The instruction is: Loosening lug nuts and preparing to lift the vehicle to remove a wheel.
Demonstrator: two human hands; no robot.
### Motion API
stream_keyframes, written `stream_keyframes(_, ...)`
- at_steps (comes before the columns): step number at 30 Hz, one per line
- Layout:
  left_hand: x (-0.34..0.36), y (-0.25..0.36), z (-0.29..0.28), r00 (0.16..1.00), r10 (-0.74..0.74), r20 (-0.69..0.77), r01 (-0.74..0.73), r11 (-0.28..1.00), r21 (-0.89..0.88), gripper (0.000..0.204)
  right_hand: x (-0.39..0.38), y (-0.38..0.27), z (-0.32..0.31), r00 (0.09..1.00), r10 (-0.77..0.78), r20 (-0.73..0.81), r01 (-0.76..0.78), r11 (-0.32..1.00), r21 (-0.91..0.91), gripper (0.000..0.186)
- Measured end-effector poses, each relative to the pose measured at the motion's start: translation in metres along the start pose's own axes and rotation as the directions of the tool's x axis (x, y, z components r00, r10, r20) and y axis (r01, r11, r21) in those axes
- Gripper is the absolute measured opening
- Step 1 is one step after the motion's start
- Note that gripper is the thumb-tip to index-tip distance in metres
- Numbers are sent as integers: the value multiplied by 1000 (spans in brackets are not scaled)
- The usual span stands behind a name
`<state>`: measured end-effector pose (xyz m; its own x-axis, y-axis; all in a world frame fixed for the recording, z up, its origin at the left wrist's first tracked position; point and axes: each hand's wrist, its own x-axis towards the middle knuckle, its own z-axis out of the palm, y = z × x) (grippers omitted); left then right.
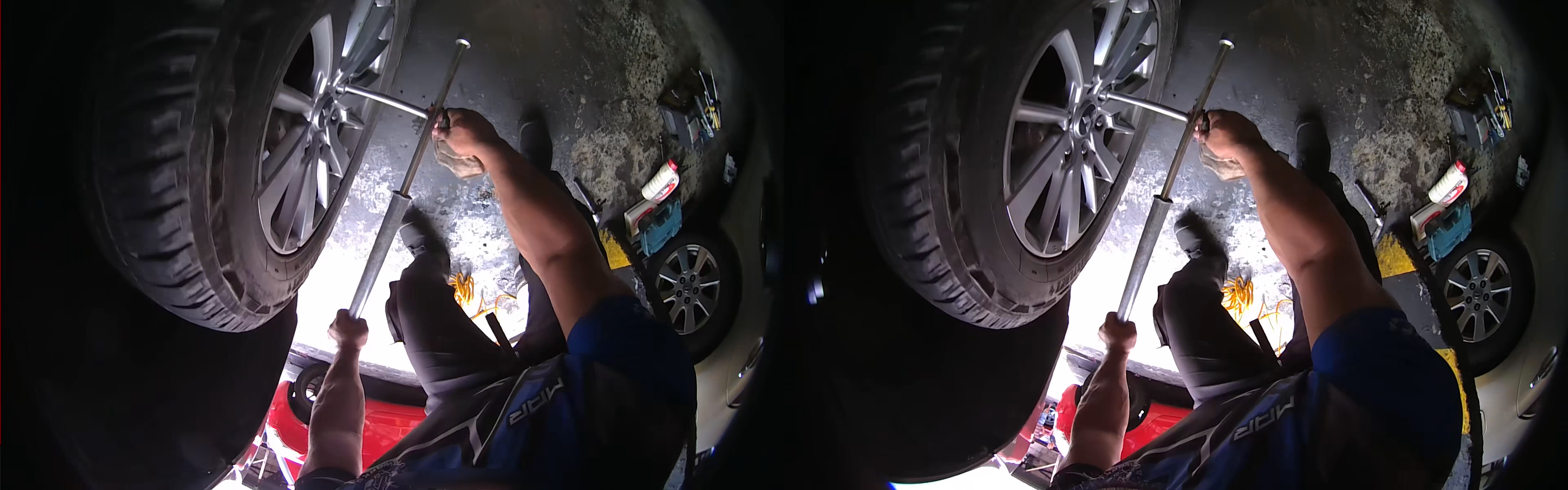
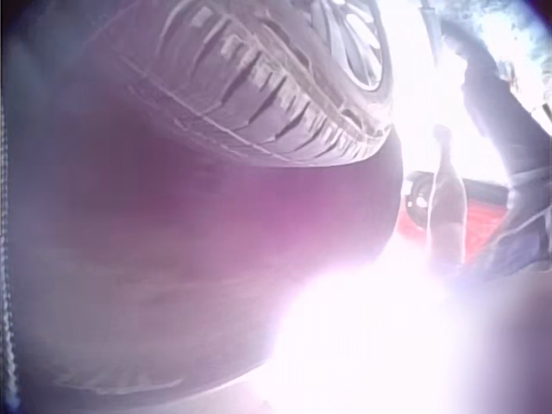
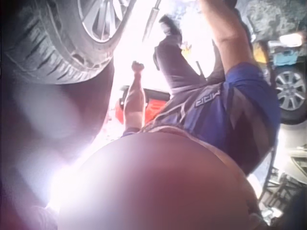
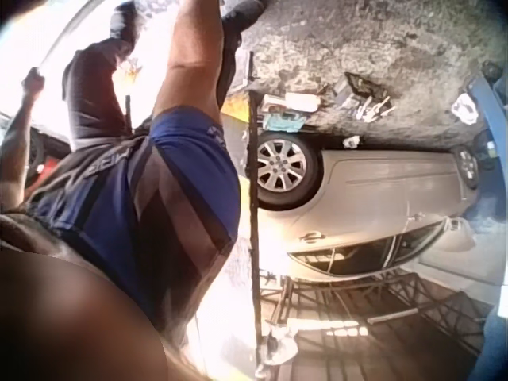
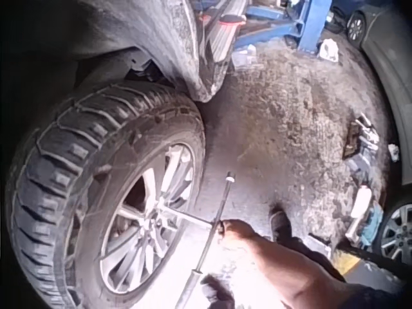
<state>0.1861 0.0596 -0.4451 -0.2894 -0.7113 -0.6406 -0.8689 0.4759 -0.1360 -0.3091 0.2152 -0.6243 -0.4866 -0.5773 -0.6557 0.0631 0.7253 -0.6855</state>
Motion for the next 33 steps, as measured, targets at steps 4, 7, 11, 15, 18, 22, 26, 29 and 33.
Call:
stream_keyframes(4, 29, -10, 40, 994, 59, -97, -65, 996, -65, 7, -1, 0, 8, 994, 52, -91, -58, 997, -58, 25)
stream_keyframes(7, 134, 41, 114, 996, 85, 29, -84, 996, -31, 20, -7, -9, 4, 959, -179, -221, 160, 982, -100, 22)
stream_keyframes(11, 256, 108, 221, 731, 427, 532, -512, 859, 15, 45, -14, -8, -8, 972, -52, -230, -53, 903, -427, 29)
stream_keyframes(15, 240, 89, 210, 849, 210, 485, -215, 976, -45, 46, -29, -14, -7, 964, -83, -251, -12, 935, -355, 25)
stream_keyframes(18, 195, 55, 159, 832, 175, 526, -257, 963, 87, 52, -58, -8, -5, 973, 48, -226, -108, 959, -261, 28)
stream_keyframes(22, 139, 41, 82, 792, 122, 598, -275, 946, 171, 54, -116, 11, -21, 957, 227, -179, -251, 959, -128, 24)
stream_keyframes(26, 91, 68, 12, 767, 188, 614, -423, 867, 263, 46, -191, 34, -66, 937, 215, -276, -232, 972, -29, 28)
stream_keyframes(29, 57, 114, -40, 661, 335, 671, -692, 618, 374, 42, -253, 55, -117, 909, 258, -327, -258, 965, 47, 31)
stream_keyframes(33, 6, 200, -112, 693, 297, 657, -659, 630, 410, 45, -338, 86, -193, 863, 300, -407, -309, 950, 44, 40)
